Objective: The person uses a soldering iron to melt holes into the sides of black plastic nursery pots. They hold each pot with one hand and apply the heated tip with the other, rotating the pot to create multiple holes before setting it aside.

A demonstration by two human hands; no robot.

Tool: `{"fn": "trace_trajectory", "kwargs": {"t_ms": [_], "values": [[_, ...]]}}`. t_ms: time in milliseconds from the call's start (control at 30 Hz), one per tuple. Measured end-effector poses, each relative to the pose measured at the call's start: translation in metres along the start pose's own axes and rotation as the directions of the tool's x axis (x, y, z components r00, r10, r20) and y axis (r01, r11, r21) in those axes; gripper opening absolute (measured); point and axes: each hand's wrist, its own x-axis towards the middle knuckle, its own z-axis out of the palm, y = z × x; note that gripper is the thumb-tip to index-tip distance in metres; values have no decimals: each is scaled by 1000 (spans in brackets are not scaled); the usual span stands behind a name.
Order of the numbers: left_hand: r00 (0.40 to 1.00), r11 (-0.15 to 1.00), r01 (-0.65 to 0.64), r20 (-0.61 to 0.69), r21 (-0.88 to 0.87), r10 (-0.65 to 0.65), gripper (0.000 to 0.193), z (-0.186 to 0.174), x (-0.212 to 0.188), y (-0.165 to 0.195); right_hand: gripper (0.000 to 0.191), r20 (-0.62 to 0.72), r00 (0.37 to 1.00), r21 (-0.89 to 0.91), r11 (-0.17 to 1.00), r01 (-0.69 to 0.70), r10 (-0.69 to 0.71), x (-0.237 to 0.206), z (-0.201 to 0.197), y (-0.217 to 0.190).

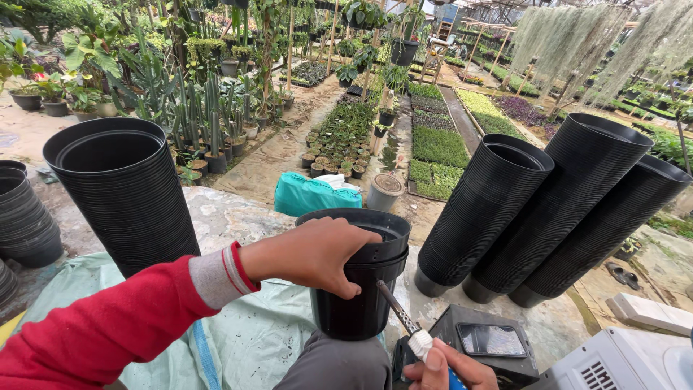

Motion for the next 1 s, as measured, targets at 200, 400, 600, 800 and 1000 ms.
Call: {"fn": "trace_trajectory", "kwargs": {"t_ms": [200, 400, 600, 800, 1000], "values": [[1000, 1000, 1, 23, -18, -1, 78, -5, 0, 7, 51, -6, 1000, -3, 1000, 18, -18, 2, -1, 4], [999, 999, -32, 3, 4, 32, 78, -2, 0, 5, 53, 265, 958, 172, 983, 66, -111, 13, -12, -16], [997, 996, -71, -19, 49, 72, 79, 6, 3, -1, 41, -63, 997, -87, 996, 30, -35, -8, 7, -40], [996, 992, -93, -7, 86, 94, 82, 8, 8, -2, 42, 68, 996, -103, 993, 61, -54, 11, -5, -67], [994, 991, -106, -4, 86, 107, 84, 10, 8, 0, 42, 108, 994, -122, 992, 24, -10, 15, -7, -76]]}}
